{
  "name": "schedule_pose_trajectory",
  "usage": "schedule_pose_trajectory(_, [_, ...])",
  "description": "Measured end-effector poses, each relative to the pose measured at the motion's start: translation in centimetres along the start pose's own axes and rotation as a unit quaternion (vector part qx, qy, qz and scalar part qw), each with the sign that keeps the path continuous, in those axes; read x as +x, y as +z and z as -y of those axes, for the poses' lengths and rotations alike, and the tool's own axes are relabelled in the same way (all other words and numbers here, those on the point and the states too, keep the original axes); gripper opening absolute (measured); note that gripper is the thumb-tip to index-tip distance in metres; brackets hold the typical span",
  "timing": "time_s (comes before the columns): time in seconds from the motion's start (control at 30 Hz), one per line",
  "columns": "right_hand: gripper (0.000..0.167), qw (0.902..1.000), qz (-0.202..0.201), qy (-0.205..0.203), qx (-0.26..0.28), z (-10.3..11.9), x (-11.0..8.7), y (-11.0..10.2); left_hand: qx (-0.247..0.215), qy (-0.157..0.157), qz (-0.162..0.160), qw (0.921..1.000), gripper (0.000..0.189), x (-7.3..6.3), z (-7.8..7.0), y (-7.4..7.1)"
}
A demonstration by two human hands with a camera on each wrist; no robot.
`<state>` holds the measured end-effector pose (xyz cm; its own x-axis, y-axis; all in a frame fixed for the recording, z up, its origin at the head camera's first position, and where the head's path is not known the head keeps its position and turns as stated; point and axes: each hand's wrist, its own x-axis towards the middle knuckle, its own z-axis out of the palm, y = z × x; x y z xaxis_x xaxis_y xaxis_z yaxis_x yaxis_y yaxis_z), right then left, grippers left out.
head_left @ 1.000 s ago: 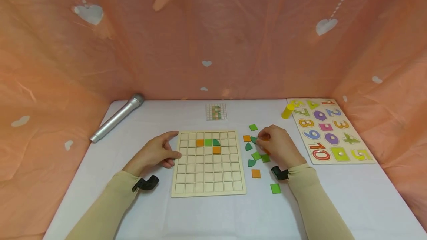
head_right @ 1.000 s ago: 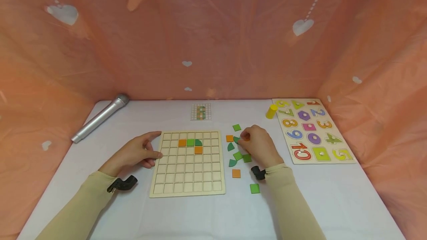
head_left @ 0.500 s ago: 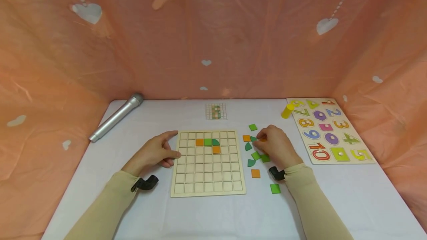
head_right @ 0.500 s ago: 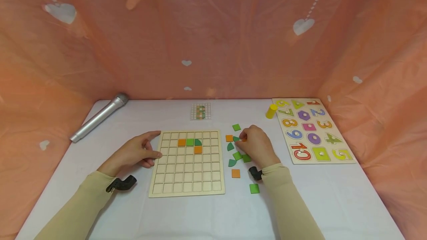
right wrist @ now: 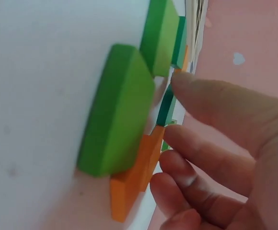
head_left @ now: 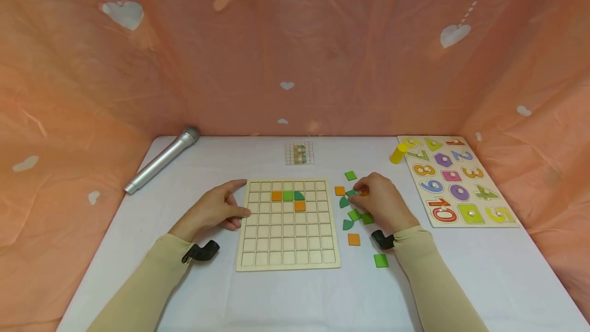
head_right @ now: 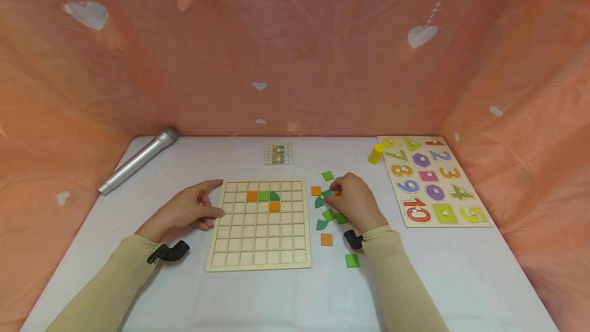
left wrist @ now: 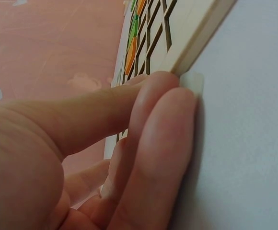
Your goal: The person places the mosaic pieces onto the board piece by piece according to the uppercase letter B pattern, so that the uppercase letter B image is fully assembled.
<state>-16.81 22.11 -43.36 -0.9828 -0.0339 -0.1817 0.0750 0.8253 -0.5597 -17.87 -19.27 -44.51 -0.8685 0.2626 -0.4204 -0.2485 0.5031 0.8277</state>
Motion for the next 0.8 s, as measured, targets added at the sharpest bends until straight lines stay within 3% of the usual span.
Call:
schedule_pose_trajectory(0.63, [0.025,0.9998,-0.003,-0.02,-0.01,0.4,-0.1,0.2,0.003,0.004,0.001,1.0,0.096,-0.1,-0.1,-0.2])
schedule_pose_trajectory(0.8, [0.021,0.9981,0.011,-0.06,0.01,1.3,-0.1,0.3,0.009,0.008,0.003,0.9999,0.096,0.0,0.0,-0.2])
